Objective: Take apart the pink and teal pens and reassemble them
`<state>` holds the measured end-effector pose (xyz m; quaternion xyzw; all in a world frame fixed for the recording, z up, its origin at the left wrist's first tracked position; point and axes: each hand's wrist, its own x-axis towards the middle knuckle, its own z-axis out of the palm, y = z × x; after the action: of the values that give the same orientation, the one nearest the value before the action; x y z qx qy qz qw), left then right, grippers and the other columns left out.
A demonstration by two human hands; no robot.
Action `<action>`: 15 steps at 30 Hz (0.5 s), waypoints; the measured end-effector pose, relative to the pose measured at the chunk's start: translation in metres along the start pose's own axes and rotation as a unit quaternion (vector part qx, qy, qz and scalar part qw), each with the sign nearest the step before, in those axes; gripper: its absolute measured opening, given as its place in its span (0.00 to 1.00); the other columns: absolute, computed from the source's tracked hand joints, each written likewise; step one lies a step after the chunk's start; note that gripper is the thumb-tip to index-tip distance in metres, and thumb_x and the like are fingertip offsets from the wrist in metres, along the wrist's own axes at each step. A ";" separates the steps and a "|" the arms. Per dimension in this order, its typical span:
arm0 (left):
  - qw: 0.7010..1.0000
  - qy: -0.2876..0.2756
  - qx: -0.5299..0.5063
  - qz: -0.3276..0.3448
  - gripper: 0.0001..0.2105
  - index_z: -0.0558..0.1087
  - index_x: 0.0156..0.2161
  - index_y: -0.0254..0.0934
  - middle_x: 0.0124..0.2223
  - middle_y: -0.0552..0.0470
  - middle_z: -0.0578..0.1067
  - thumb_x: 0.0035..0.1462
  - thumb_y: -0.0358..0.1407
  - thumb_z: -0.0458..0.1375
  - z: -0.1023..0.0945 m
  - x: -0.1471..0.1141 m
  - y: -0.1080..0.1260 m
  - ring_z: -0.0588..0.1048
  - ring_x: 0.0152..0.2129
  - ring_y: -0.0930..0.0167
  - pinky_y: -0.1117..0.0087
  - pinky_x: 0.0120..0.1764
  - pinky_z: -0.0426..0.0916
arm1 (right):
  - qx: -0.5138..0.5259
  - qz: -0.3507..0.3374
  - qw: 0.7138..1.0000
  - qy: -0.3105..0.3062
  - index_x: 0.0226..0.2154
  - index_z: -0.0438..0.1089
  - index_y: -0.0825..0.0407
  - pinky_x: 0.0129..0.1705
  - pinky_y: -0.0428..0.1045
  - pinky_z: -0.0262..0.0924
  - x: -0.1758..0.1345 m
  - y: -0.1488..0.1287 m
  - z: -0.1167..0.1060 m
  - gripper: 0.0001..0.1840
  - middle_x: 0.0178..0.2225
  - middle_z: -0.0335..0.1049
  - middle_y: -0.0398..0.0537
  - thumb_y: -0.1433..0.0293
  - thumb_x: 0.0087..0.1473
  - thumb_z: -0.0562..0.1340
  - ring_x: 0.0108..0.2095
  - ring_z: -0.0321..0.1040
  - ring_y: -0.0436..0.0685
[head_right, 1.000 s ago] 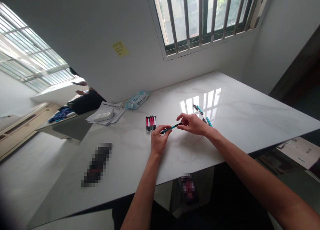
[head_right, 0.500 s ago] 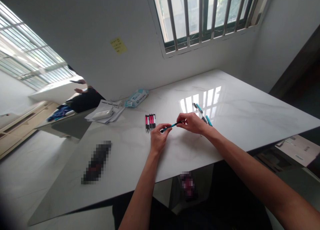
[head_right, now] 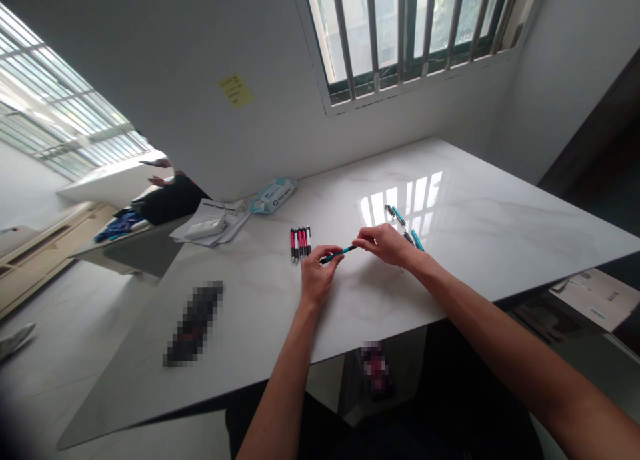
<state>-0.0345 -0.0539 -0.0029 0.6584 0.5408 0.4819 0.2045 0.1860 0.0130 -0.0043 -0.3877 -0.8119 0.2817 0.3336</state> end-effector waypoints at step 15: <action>1.000 -0.006 -0.009 -0.002 0.04 0.81 0.38 0.41 0.39 0.51 0.82 0.57 0.32 0.65 -0.001 0.001 -0.003 0.77 0.36 0.68 0.66 0.44 0.71 | -0.024 -0.006 1.000 -0.014 0.27 0.79 0.50 0.31 0.49 0.54 0.001 -0.002 -0.004 0.26 0.25 0.75 0.46 0.49 0.64 0.61 0.25 0.65 0.51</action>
<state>-0.0366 -0.0525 -0.0042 0.6582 0.5366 0.4825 0.2146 0.1875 0.0129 -0.0001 -0.3867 -0.8252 0.2653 0.3147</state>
